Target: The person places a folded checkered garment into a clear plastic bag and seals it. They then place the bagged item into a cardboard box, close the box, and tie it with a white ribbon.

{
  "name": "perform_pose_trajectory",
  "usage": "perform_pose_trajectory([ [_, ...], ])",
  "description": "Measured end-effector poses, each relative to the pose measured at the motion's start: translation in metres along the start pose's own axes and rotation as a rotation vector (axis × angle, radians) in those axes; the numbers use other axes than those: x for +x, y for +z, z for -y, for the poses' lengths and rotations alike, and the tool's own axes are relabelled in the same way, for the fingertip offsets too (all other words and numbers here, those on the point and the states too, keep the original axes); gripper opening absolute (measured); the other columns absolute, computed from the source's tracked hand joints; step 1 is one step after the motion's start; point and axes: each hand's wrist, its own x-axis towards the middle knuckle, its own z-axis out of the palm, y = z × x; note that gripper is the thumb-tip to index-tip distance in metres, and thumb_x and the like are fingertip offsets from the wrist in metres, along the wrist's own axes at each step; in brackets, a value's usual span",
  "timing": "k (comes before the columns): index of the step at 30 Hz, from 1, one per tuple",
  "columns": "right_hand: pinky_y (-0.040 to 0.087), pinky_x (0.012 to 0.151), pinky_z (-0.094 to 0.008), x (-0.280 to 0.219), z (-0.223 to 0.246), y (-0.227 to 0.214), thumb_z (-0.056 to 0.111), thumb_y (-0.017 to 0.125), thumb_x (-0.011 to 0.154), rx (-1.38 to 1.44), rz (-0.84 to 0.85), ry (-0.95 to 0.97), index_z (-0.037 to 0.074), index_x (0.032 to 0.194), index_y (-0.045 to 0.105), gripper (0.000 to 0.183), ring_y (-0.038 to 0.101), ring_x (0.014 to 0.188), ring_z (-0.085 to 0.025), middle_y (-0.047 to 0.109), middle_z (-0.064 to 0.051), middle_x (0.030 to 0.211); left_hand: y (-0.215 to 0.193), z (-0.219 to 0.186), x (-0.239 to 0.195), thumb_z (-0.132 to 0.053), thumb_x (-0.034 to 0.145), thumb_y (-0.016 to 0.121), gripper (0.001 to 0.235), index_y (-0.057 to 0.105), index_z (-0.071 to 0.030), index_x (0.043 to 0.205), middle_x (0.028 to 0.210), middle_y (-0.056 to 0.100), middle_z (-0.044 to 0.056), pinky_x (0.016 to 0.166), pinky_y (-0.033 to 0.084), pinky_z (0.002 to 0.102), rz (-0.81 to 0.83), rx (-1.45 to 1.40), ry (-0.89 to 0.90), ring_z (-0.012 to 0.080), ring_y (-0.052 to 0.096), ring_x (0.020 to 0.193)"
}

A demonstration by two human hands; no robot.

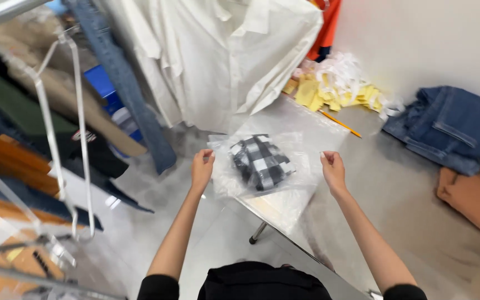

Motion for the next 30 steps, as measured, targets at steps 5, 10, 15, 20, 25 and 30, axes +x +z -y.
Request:
perform_pose_trajectory([
  [5,0.045,0.101,-0.041,-0.080,0.096,-0.069,0.022,0.058,0.107,0.095,-0.154,-0.019,0.005,0.122,0.062,0.024,0.056,0.123,-0.027,0.061,-0.014,0.120,0.019,-0.111,-0.011,-0.029,0.101,0.064,0.024,0.073,-0.010,0.114,0.107,0.072,0.011,0.084,0.058,0.033,0.288,-0.225,0.005,0.0226,0.071,0.096],
  [10,0.047,0.099,-0.037,-0.117,0.136,-0.147,0.015,0.061,0.105,0.014,-0.411,-0.180,0.004,0.117,0.062,0.016,0.059,0.120,-0.025,0.062,-0.012,0.118,0.066,-0.204,-0.017,-0.026,0.104,0.060,0.021,0.073,-0.011,0.109,0.101,0.074,0.008,0.083,0.056,0.027,0.505,-0.392,0.086,0.0159,0.070,0.091],
  [15,0.054,0.090,-0.034,-0.133,0.129,-0.237,0.008,0.066,0.101,-0.268,-0.634,-0.379,0.008,0.110,0.068,0.009,0.063,0.107,-0.024,0.061,-0.007,0.108,0.139,-0.286,-0.016,-0.025,0.104,0.060,0.022,0.072,-0.008,0.110,0.101,0.074,0.009,0.084,0.056,0.030,0.643,-0.460,0.216,0.0177,0.070,0.092],
  [20,0.052,0.096,-0.035,-0.136,0.130,-0.330,0.015,0.070,0.099,-0.337,-0.808,-0.372,0.011,0.111,0.066,0.013,0.062,0.110,-0.022,0.059,-0.006,0.113,0.188,-0.382,-0.039,-0.027,0.104,0.061,0.022,0.072,-0.009,0.109,0.101,0.073,0.009,0.085,0.055,0.031,0.772,-0.496,0.279,0.0188,0.069,0.094],
  [25,0.050,0.097,-0.035,-0.134,0.133,-0.432,0.017,0.072,0.098,-0.390,-0.928,-0.421,0.011,0.111,0.066,0.016,0.061,0.112,-0.022,0.059,-0.005,0.114,0.253,-0.473,-0.087,-0.026,0.104,0.060,0.022,0.072,-0.008,0.108,0.099,0.073,0.011,0.085,0.056,0.032,0.841,-0.560,0.337,0.0206,0.071,0.092],
  [30,0.049,0.100,-0.035,-0.135,0.116,-0.553,0.020,0.075,0.095,-0.469,-0.974,-0.452,0.012,0.115,0.064,0.023,0.059,0.116,-0.023,0.058,-0.005,0.117,0.329,-0.560,-0.166,-0.027,0.101,0.063,0.024,0.072,-0.006,0.108,0.100,0.074,0.012,0.083,0.058,0.032,0.933,-0.633,0.403,0.0203,0.071,0.092],
])
